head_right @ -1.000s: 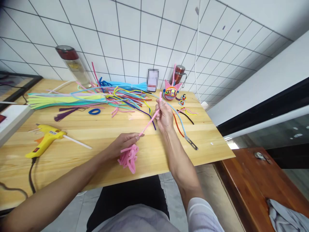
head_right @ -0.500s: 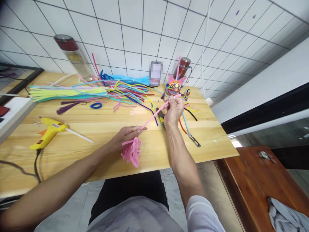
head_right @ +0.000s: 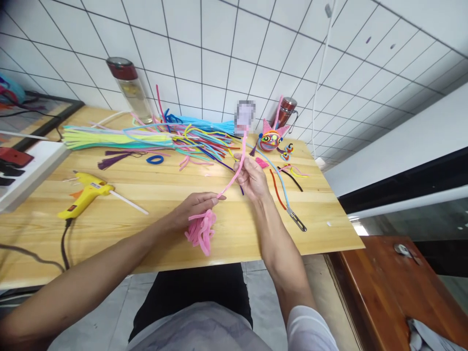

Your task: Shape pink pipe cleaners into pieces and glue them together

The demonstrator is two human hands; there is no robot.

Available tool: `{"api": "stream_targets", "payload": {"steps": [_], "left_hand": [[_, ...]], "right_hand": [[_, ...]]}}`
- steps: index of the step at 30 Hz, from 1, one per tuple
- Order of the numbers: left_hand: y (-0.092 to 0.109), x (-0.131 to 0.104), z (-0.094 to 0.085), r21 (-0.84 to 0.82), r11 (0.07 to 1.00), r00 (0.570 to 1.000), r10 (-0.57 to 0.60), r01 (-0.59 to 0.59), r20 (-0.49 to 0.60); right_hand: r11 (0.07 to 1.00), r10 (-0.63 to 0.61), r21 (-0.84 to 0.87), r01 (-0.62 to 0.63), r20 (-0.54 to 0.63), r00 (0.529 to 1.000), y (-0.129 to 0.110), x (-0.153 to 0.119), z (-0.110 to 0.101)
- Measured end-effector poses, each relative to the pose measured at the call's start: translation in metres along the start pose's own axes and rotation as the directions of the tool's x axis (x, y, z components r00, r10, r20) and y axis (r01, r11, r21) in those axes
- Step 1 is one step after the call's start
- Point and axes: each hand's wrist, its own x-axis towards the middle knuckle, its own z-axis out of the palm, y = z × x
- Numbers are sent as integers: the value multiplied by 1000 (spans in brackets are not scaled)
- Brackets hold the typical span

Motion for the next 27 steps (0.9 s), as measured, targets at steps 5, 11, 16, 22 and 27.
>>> {"api": "stream_targets", "payload": {"steps": [5,11,16,22,27], "left_hand": [[-4,5,-2,-135,983,990,-113,124,85],[-7,10,4,116,992,997,55,-48,-58],[0,7,3,170,983,988,94,-71,-126],[1,19,-12,-92,988,976,105,-125,-192],[-7,31,-23,-158,968,951,147,-195,-270]], "right_hand": [[996,-72,55,75,-67,995,-1,0,-4],[972,-229,-16,234,-266,936,19,9,8],[995,-64,-90,50,-161,985,24,5,5],[935,130,-339,-102,61,990,28,-15,18],[844,301,-512,-156,212,930,27,-23,29]]}}
